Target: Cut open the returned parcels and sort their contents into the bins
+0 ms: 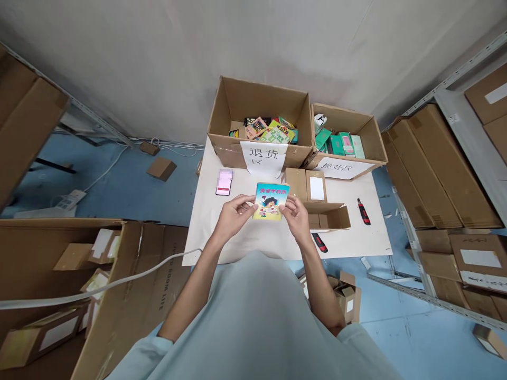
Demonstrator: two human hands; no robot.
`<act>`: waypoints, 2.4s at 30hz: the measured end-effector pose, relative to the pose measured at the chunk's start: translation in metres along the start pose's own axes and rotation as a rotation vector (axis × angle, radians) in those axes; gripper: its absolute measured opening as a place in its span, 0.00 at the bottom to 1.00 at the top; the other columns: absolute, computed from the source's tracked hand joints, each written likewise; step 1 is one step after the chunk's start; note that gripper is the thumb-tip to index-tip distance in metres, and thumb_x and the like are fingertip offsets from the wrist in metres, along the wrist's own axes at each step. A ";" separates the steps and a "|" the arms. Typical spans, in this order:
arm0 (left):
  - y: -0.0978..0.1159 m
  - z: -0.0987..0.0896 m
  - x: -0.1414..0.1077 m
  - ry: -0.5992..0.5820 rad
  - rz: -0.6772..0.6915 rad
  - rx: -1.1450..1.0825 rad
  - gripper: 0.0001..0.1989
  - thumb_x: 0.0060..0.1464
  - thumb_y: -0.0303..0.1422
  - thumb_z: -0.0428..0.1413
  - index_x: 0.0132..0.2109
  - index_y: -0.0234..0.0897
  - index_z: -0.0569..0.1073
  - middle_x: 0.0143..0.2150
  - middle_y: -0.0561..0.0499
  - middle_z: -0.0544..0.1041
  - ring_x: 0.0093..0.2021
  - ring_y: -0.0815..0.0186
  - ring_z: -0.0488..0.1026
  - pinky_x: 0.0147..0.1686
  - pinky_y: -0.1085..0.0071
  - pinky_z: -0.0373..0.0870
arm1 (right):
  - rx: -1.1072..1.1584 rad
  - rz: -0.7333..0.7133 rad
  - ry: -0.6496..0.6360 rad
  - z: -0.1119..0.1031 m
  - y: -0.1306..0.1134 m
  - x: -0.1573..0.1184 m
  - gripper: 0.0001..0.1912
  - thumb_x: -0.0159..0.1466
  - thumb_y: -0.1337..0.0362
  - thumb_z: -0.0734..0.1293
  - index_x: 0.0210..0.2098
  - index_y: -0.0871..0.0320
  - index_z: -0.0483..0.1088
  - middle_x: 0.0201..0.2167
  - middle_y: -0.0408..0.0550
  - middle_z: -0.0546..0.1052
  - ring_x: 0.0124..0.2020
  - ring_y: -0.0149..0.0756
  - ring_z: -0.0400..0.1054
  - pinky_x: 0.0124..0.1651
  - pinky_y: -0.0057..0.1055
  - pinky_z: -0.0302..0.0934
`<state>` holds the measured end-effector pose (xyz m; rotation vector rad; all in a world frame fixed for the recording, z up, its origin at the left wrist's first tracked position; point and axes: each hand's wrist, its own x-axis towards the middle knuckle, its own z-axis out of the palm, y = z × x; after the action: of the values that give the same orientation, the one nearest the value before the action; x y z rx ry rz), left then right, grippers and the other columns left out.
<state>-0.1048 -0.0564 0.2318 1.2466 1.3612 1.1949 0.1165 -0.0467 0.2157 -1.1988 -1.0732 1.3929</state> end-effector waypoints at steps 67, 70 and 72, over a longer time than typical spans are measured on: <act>-0.155 0.009 -0.054 -0.078 -0.713 0.022 0.29 0.39 0.41 0.75 0.48 0.36 0.78 0.40 0.46 0.83 0.39 0.52 0.85 0.33 0.62 0.83 | -0.380 0.322 0.020 0.012 0.147 -0.041 0.18 0.49 0.51 0.82 0.32 0.56 0.83 0.26 0.44 0.81 0.19 0.37 0.72 0.25 0.35 0.71; -0.138 0.001 -0.032 -0.136 -0.638 -0.039 0.26 0.39 0.39 0.73 0.46 0.36 0.78 0.43 0.44 0.85 0.44 0.47 0.86 0.32 0.62 0.84 | -0.356 0.282 0.028 0.017 0.140 -0.020 0.18 0.49 0.53 0.81 0.34 0.56 0.83 0.30 0.47 0.83 0.20 0.37 0.72 0.25 0.36 0.72; -0.109 -0.005 0.004 -0.112 -0.465 -0.039 0.23 0.40 0.39 0.72 0.44 0.36 0.80 0.43 0.42 0.87 0.46 0.44 0.86 0.32 0.59 0.84 | -0.338 0.227 0.028 0.021 0.113 0.014 0.20 0.50 0.52 0.80 0.39 0.57 0.83 0.36 0.49 0.86 0.22 0.36 0.73 0.28 0.36 0.74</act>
<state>-0.1226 -0.0551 0.1243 0.8877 1.4355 0.8098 0.0818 -0.0493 0.1054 -1.6220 -1.2145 1.3945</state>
